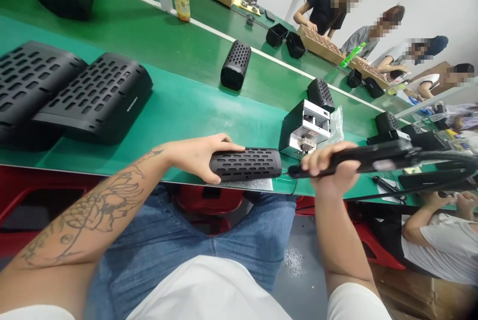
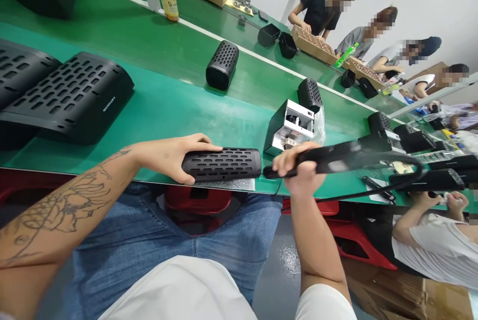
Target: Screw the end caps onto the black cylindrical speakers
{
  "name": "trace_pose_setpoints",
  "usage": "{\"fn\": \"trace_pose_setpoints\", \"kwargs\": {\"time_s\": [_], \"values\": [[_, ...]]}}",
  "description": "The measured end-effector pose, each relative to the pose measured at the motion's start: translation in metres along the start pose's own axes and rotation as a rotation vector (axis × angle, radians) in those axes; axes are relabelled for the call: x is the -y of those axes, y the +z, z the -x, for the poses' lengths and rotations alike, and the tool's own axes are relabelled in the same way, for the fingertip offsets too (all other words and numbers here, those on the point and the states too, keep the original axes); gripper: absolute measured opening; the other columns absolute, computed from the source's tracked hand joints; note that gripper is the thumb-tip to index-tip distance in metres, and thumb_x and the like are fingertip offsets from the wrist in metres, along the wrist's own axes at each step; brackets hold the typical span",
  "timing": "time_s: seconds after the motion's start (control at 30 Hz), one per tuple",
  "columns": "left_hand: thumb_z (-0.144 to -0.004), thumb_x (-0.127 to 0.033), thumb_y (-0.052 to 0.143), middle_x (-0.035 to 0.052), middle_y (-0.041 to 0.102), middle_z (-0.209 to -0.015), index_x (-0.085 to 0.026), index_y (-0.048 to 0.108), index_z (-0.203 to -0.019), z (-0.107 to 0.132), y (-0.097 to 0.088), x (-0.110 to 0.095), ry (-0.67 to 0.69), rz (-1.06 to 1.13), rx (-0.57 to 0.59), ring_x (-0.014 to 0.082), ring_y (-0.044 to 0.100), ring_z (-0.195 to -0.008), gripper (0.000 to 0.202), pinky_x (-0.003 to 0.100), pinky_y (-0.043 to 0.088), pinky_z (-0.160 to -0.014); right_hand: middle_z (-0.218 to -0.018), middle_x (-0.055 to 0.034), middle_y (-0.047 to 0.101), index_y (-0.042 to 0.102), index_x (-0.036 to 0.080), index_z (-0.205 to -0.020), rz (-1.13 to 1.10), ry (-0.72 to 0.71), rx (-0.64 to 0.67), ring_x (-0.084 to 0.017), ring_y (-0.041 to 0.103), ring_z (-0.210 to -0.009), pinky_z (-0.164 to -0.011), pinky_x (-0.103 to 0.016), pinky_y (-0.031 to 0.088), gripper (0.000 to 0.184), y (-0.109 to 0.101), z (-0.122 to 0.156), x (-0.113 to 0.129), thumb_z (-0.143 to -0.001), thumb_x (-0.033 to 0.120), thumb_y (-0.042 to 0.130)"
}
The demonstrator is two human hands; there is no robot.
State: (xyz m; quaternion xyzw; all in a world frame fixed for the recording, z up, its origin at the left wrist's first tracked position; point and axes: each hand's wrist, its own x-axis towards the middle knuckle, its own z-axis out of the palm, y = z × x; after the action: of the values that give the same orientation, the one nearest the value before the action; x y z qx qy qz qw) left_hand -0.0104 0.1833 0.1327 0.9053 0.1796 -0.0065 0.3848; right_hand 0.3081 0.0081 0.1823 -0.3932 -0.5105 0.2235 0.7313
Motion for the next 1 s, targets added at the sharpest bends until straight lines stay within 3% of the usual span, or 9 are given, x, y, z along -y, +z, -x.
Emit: {"fn": "trace_pose_setpoints", "kwargs": {"time_s": [0.07,0.13,0.27,0.33,0.43,0.57,0.73,0.83,1.0], "values": [[-0.076,-0.045,0.095,0.0077,0.063,-0.174,-0.042,0.066,-0.176,0.004,0.005,-0.002,-0.011,-0.015,-0.029,0.0401,0.073,-0.15,0.104,0.043,0.063,-0.127,-0.06,0.0129,0.056,0.069,0.028,-0.104,0.099,-0.118,-0.224,-0.011,0.052,-0.041,-0.047,-0.028,0.053,0.051,-0.022,-0.03,-0.011,-0.094,0.072,0.093],[-0.08,-0.043,0.093,0.0061,0.06,-0.181,-0.043,0.073,-0.169,0.009,0.013,-0.002,-0.005,-0.028,-0.069,0.0415,0.067,-0.159,0.092,0.048,0.056,-0.137,-0.058,0.0121,0.057,0.067,0.027,-0.098,0.226,-0.189,-0.345,-0.012,0.056,-0.042,-0.047,-0.028,0.052,0.053,-0.043,-0.057,-0.028,-0.092,0.073,0.093],[-0.09,-0.048,0.09,0.0053,0.055,-0.187,-0.042,0.074,-0.167,0.021,0.036,0.008,0.031,0.032,-0.234,0.0415,0.055,-0.172,0.078,0.054,0.045,-0.147,-0.052,0.0119,0.056,0.06,0.028,-0.086,0.322,-0.161,-0.359,-0.013,0.053,-0.039,-0.044,-0.031,0.05,0.062,-0.066,-0.076,-0.06,-0.086,0.081,0.093],[-0.091,-0.058,0.092,0.008,0.048,-0.191,-0.04,0.064,-0.175,0.026,0.052,0.019,0.021,0.088,-0.347,0.0424,0.05,-0.176,0.091,0.056,0.043,-0.149,-0.053,0.0122,0.056,0.06,0.029,-0.087,0.325,-0.137,-0.339,-0.014,0.053,-0.039,-0.045,-0.032,0.052,0.061,-0.068,-0.071,-0.066,-0.085,0.08,0.094],[-0.082,-0.067,0.1,0.0143,0.041,-0.194,-0.039,0.032,-0.191,0.03,0.075,0.035,-0.019,0.169,-0.435,0.0451,0.048,-0.177,0.131,0.06,0.043,-0.148,-0.055,0.0112,0.056,0.062,0.028,-0.09,0.322,-0.12,-0.311,-0.015,0.055,-0.04,-0.046,-0.033,0.052,0.059,-0.064,-0.058,-0.058,-0.088,0.079,0.093],[-0.074,-0.062,0.107,0.0206,0.038,-0.191,-0.04,0.01,-0.192,0.025,0.101,0.049,0.001,0.236,-0.48,0.047,0.05,-0.174,0.154,0.064,0.048,-0.143,-0.058,0.0114,0.059,0.067,0.027,-0.098,0.206,-0.082,-0.277,-0.014,0.057,-0.043,-0.048,-0.031,0.054,0.062,-0.041,-0.037,-0.025,-0.086,0.081,0.095],[-0.082,-0.051,0.101,0.0191,0.05,-0.173,-0.035,0.024,-0.183,0.02,0.115,0.055,0.054,0.249,-0.547,0.0405,0.071,-0.146,0.128,0.06,0.062,-0.128,-0.06,0.0101,0.061,0.073,0.03,-0.104,-0.062,-0.069,-0.033,-0.014,0.053,-0.038,-0.045,-0.03,0.053,0.064,0.01,0.002,0.01,-0.09,0.092,0.082],[-0.083,-0.047,0.099,0.0152,0.055,-0.165,-0.033,0.029,-0.179,0.019,0.116,0.054,0.068,0.248,-0.586,0.0359,0.075,-0.134,0.119,0.056,0.065,-0.123,-0.059,0.0091,0.061,0.076,0.033,-0.106,-0.146,-0.05,0.086,-0.015,0.051,-0.036,-0.043,-0.031,0.052,0.062,0.043,0.019,0.013,-0.09,0.093,0.081],[-0.08,-0.042,0.1,0.0141,0.055,-0.165,-0.032,0.034,-0.175,0.016,0.117,0.05,0.113,0.257,-0.623,0.0362,0.073,-0.139,0.116,0.055,0.063,-0.126,-0.057,0.0101,0.059,0.069,0.032,-0.101,-0.121,0.043,0.07,-0.014,0.05,-0.038,-0.044,-0.032,0.053,0.071,0.078,0.028,0.002,-0.082,0.098,0.085]]}}
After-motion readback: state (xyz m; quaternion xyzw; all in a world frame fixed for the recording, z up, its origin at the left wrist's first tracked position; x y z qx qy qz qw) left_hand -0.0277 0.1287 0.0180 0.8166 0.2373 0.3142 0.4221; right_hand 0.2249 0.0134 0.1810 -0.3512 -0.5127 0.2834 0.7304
